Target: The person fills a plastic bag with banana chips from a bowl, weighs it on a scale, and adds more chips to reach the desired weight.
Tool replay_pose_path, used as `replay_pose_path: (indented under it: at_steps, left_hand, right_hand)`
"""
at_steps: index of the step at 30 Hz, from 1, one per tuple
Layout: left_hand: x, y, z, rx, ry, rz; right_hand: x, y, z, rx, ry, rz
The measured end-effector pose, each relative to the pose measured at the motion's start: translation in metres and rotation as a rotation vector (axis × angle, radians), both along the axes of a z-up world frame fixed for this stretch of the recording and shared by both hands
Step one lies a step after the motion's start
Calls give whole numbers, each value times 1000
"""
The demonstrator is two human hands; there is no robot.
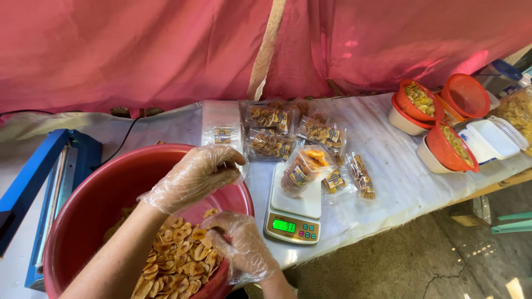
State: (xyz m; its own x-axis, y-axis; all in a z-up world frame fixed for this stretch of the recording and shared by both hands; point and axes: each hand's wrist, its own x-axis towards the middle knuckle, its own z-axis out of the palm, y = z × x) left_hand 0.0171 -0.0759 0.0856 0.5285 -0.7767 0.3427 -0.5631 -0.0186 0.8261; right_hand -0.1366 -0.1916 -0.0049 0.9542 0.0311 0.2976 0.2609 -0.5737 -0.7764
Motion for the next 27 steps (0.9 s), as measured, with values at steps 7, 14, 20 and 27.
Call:
replay_pose_path:
  at_steps: [7,14,20,27]
  left_hand:
    - [-1,6,-3,255,84,-22]
    - [8,11,-34,525,-245,-151]
    - [32,-85,-52,187,-253,23]
    - [34,-189,-86,-33,-114,-27]
  right_hand:
    - [-2,10,-9,23,27,80]
    - [-26,-43,24,125,68,-356]
    - [-34,-139,50,126,-275,-936]
    - [-7,-191,29,-88,-83,-868]
